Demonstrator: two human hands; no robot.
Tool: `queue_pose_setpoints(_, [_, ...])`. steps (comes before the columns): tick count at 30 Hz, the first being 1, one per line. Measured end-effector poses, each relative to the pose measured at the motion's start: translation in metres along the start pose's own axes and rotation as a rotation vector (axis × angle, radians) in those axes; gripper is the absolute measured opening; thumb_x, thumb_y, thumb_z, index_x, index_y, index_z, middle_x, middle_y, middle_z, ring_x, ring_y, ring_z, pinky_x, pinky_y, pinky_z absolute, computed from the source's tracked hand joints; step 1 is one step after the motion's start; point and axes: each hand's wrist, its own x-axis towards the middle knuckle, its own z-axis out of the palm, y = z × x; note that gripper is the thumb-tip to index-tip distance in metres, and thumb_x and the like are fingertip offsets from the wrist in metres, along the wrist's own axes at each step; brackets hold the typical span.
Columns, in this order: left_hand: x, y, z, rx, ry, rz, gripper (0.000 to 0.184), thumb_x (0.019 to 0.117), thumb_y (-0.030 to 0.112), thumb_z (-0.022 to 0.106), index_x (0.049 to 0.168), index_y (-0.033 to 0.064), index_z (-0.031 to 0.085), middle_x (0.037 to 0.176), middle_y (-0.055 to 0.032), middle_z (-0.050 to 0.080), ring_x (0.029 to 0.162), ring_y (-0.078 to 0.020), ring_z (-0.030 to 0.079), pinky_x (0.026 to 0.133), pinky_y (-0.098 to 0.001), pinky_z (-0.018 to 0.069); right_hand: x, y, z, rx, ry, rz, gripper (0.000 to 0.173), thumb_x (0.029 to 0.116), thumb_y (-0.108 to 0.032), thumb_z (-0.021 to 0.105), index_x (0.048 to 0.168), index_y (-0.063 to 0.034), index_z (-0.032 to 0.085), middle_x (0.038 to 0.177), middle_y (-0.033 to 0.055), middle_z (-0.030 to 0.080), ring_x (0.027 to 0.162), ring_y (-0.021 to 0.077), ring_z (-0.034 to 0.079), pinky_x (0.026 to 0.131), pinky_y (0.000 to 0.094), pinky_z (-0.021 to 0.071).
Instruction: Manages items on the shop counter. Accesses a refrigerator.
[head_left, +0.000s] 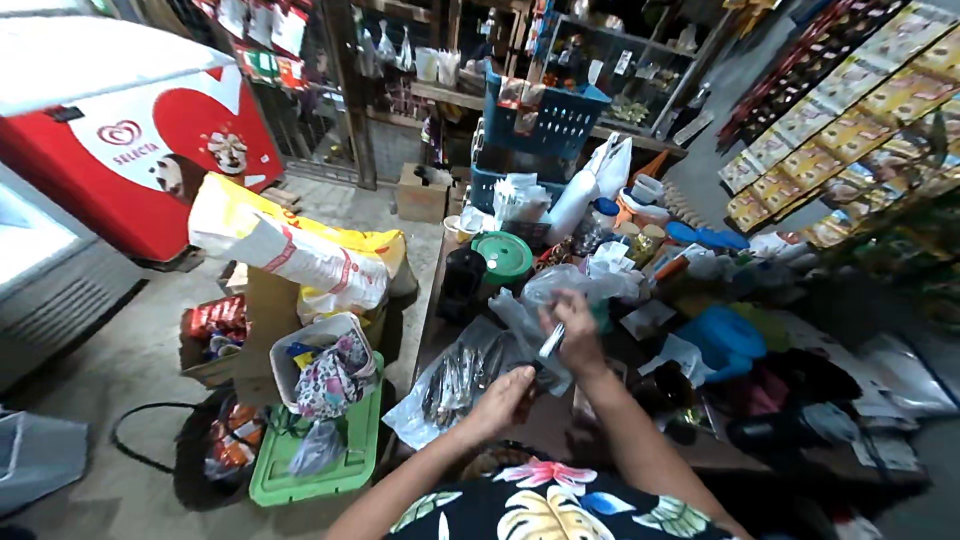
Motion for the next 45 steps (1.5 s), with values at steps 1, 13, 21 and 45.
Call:
queue_pose_setpoints(1, [-0.004, 0.007, 0.001, -0.064, -0.015, -0.028, 0.038, 0.1091, 0.033, 0.024, 0.088, 0.0166, 0.051, 0.066, 0.011, 0.047, 0.054, 0.0002, 0.043, 0.051, -0.0168, 0.0394, 0.01, 0.004, -0.01, 0.012, -0.029, 0.082, 0.029, 0.0975, -0.019, 0.067, 0.089, 0.0083, 0.071, 0.121, 0.0276, 0.066, 0.096, 0.0365, 0.071, 0.085, 0.0496, 0.0597])
queue_pose_setpoints(13, [-0.02, 0.027, -0.016, 0.264, 0.088, 0.206, 0.036, 0.1116, 0.04, 0.034, 0.108, 0.0129, 0.056, 0.072, 0.0015, 0.053, 0.049, -0.0042, 0.043, 0.043, -0.017, 0.0372, 0.05, -0.046, -0.04, 1.186, -0.275, 0.311, 0.063, 0.1102, -0.04, 0.009, 0.073, -0.0172, 0.053, 0.068, -0.0047, 0.063, 0.056, 0.0035, 0.057, 0.047, 0.0187, 0.0445])
queue_pose_setpoints(21, [-0.001, 0.015, -0.01, 0.496, 0.113, 0.297, 0.041, 0.1111, 0.028, 0.034, 0.108, -0.0019, 0.061, 0.073, 0.0024, 0.05, 0.063, -0.0026, 0.048, 0.062, -0.022, 0.0453, 0.006, -0.064, 0.003, 1.312, -0.286, 0.469, 0.046, 0.1031, -0.022, 0.03, 0.063, -0.018, 0.052, 0.058, -0.009, 0.054, 0.053, 0.0005, 0.051, 0.056, 0.019, 0.0456])
queue_pose_setpoints(45, [-0.138, -0.085, -0.111, 0.664, 0.51, -0.437, 0.037, 0.1019, 0.026, 0.06, 0.124, -0.003, 0.065, 0.098, -0.0193, 0.069, 0.086, -0.0309, 0.066, 0.084, -0.052, 0.0534, -0.148, 0.068, 0.064, 0.01, -1.048, 0.776, 0.042, 0.1073, -0.032, 0.05, 0.137, -0.0027, 0.057, 0.123, 0.0257, 0.067, 0.117, 0.0405, 0.065, 0.102, 0.0591, 0.0492])
